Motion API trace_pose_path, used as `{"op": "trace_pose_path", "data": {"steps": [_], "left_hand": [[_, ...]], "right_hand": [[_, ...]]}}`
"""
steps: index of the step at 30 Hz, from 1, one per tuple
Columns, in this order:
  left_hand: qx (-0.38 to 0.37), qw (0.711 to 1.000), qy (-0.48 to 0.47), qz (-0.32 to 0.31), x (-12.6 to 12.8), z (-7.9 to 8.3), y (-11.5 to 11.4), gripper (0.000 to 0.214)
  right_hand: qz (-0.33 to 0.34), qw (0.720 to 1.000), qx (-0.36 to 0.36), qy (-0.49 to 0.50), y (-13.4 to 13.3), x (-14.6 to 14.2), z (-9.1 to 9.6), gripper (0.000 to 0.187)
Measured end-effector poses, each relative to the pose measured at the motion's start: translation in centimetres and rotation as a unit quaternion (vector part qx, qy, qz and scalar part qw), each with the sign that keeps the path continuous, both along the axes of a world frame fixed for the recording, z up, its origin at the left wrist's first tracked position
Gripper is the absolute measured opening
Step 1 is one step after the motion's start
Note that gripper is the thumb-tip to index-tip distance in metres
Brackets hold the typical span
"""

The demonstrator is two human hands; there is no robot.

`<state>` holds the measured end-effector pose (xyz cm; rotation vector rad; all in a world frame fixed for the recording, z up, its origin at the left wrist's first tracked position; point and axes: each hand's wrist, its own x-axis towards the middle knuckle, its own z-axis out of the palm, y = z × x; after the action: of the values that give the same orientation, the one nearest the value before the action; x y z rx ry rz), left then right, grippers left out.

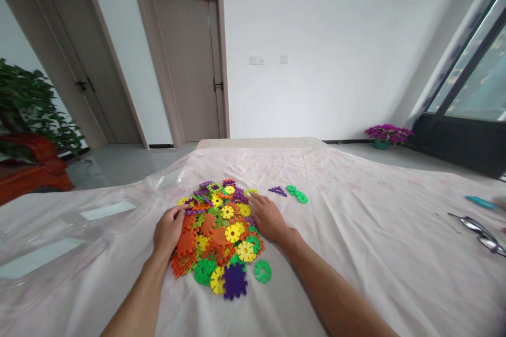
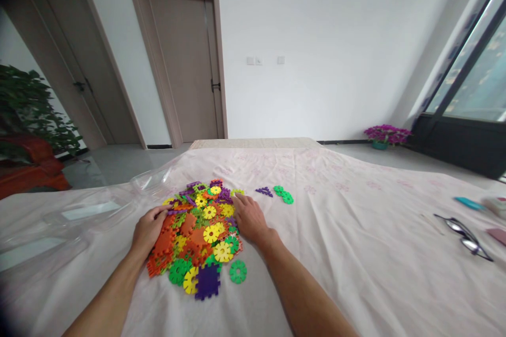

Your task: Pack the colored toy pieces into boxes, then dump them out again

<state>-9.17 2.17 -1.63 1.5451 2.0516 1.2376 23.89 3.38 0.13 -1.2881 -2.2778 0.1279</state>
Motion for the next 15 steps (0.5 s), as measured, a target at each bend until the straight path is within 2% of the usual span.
{"op": "trace_pose_path", "data": {"steps": [4, 10, 15], "left_hand": [[0.002, 1.000, 0.003, 0.000, 0.01, -0.01, -0.01, 0.030], [-0.009, 1.000, -0.006, -0.003, -0.14, -0.30, 0.10, 0.031], [-0.007, 1.000, -0.005, -0.004, -0.15, -0.16, 0.10, 0.030]], "right_hand": [[0.011, 0.999, -0.034, -0.028, 0.16, 0.00, -0.13, 0.052], [0.018, 0.999, -0.029, -0.022, 0.52, 0.23, -0.03, 0.044], [-0.001, 0.999, -0.029, -0.011, 0.34, 0.37, 0.54, 0.029]]}}
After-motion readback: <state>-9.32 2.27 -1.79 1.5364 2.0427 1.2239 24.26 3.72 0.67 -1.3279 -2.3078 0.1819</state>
